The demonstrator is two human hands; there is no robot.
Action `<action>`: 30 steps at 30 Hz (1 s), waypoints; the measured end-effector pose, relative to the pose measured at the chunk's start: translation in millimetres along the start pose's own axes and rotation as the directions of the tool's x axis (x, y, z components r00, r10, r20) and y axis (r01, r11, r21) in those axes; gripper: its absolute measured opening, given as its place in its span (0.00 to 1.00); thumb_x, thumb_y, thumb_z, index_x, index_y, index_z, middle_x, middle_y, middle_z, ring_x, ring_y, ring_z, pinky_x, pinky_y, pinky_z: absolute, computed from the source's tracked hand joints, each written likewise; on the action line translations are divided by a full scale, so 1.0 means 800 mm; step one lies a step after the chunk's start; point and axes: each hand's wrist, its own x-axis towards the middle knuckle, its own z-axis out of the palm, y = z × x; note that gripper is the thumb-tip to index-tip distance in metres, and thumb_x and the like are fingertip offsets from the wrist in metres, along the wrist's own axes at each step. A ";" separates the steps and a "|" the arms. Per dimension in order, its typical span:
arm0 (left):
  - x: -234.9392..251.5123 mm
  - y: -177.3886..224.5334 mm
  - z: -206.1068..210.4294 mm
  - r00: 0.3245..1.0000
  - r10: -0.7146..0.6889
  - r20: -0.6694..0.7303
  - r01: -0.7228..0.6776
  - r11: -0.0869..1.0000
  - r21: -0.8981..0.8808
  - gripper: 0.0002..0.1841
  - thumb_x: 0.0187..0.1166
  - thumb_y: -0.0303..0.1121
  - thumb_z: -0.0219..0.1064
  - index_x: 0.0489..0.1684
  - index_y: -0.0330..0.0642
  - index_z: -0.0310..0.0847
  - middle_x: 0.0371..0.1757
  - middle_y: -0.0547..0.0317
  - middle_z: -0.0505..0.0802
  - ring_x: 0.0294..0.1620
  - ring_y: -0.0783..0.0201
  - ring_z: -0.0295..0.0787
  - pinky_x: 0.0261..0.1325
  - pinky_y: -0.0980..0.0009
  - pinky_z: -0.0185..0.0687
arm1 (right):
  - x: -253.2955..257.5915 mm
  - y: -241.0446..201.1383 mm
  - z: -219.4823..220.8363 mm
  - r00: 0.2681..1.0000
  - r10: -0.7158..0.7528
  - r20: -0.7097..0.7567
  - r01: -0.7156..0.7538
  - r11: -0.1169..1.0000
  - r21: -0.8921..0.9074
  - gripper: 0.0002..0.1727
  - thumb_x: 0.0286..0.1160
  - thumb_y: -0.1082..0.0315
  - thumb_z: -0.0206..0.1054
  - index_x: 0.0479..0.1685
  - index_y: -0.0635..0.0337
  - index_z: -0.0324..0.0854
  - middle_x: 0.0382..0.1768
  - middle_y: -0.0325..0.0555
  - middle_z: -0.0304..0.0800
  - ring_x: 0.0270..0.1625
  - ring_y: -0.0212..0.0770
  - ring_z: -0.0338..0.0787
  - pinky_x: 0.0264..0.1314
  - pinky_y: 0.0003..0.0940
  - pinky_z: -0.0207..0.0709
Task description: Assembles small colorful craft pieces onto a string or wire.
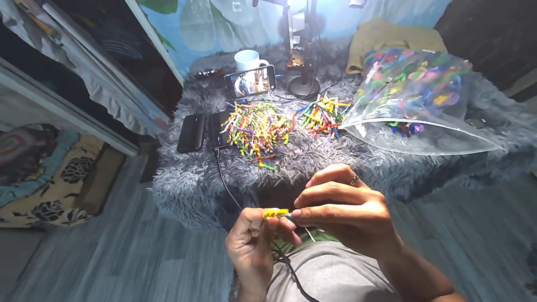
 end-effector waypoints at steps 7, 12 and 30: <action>0.005 0.006 -0.028 0.914 0.032 0.405 -0.053 0.998 0.042 0.08 0.84 0.34 0.67 0.48 0.43 0.90 0.40 0.70 0.95 0.38 0.85 0.90 0.42 0.88 0.85 | 0.006 0.014 -0.003 0.992 0.096 0.087 -0.121 0.930 0.348 0.06 0.78 0.68 0.72 0.39 0.61 0.91 0.40 0.38 0.94 0.57 0.28 0.86 0.66 0.23 0.74; 0.004 0.015 -0.036 0.863 0.056 0.502 -0.246 0.915 0.320 0.08 0.84 0.36 0.68 0.51 0.45 0.90 0.30 0.67 0.90 0.32 0.83 0.84 0.39 0.90 0.76 | 0.007 0.017 -0.010 0.977 0.036 0.209 -0.108 0.934 0.341 0.07 0.79 0.67 0.71 0.38 0.62 0.91 0.39 0.41 0.94 0.55 0.29 0.87 0.65 0.24 0.74; 0.003 0.014 -0.027 0.975 -0.117 0.191 0.070 0.969 0.237 0.08 0.83 0.37 0.67 0.49 0.47 0.87 0.35 0.76 0.95 0.28 0.84 0.90 0.29 0.87 0.87 | 0.004 -0.003 -0.011 0.993 -0.034 0.115 0.016 0.988 0.157 0.07 0.83 0.68 0.67 0.42 0.57 0.91 0.43 0.40 0.94 0.58 0.33 0.86 0.68 0.26 0.72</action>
